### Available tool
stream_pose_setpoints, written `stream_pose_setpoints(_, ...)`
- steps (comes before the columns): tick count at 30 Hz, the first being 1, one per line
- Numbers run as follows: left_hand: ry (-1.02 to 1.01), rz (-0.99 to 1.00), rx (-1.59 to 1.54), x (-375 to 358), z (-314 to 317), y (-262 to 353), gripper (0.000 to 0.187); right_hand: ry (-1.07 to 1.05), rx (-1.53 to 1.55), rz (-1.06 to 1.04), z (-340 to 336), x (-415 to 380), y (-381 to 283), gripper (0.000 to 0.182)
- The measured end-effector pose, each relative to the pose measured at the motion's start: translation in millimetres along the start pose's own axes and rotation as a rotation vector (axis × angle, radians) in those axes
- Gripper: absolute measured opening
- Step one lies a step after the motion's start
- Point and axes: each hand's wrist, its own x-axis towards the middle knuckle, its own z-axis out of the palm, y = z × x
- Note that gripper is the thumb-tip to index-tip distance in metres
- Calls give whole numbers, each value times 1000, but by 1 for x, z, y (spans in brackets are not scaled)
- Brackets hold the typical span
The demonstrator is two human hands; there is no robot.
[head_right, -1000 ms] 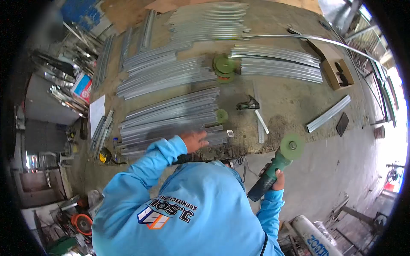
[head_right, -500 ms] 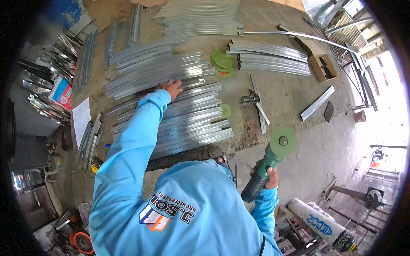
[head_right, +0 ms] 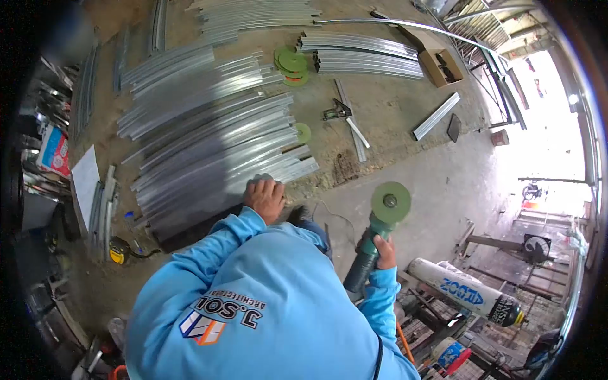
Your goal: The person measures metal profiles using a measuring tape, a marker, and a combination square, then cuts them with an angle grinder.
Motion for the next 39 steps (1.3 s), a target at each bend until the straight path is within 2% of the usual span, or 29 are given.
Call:
stream_pose_setpoints(4,128,-166,103,0,8,14,47,-144,-115,104,-18,39,-19,44)
stream_pose_setpoints(9,226,-420,141,10,26,38,53,-309,-378,-1,-39,78,-34,50)
stream_pose_setpoints(10,220,-423,142,12,29,40,53,-351,-453,-58,-46,80,-36,51)
stream_pose_setpoints(11,216,-443,160,14,30,38,54,-348,-443,47,-54,79,-39,48)
stream_pose_setpoints(12,213,-465,177,16,33,37,55,-351,-446,54,-64,81,-37,48)
stream_pose_setpoints(14,57,-528,134,22,22,40,54,-416,-504,29,-80,84,-35,51)
stream_pose_setpoints(16,31,-505,159,19,19,40,49,-445,-537,23,-93,85,-37,54)
stream_pose_setpoints(18,-8,-327,138,11,26,35,43,-478,-646,-17,-107,93,-32,57)
stream_pose_setpoints(19,57,-240,157,3,26,36,36,-489,-645,-19,-107,91,-34,57)
stream_pose_setpoints(20,53,-246,160,-3,27,33,36,-478,-660,-21,-107,86,-36,58)
stream_pose_setpoints(22,-116,-240,18,-13,27,30,32,-464,-673,-13,-113,82,-34,59)
stream_pose_setpoints(24,-57,-248,36,-22,30,28,27,-475,-809,-70,-122,89,-28,60)
stream_pose_setpoints(26,136,-346,23,-28,41,21,26,-471,-891,-115,-123,97,-18,61)
stream_pose_setpoints(27,159,-414,30,-30,47,19,27,-463,-966,-162,-121,101,-13,62)
stream_pose_setpoints(28,157,-419,28,-35,46,22,27,-468,-968,-159,-113,102,-13,62)
stream_pose_setpoints(30,214,-377,55,-42,37,33,30,-529,-1022,-297,-88,104,-21,63)
stream_pose_setpoints(31,219,-387,50,-45,38,31,30,-501,-1113,-239,-76,105,-25,64)
stream_pose_setpoints(34,169,-355,88,-59,40,23,33,-562,-1285,-245,-53,123,-28,64)
stream_pose_setpoints(36,79,-378,63,-66,39,16,33,-588,-1301,-221,-38,132,-28,65)
stream_pose_setpoints(39,92,-368,25,-69,32,15,31,-687,-1329,-188,-24,146,-22,68)
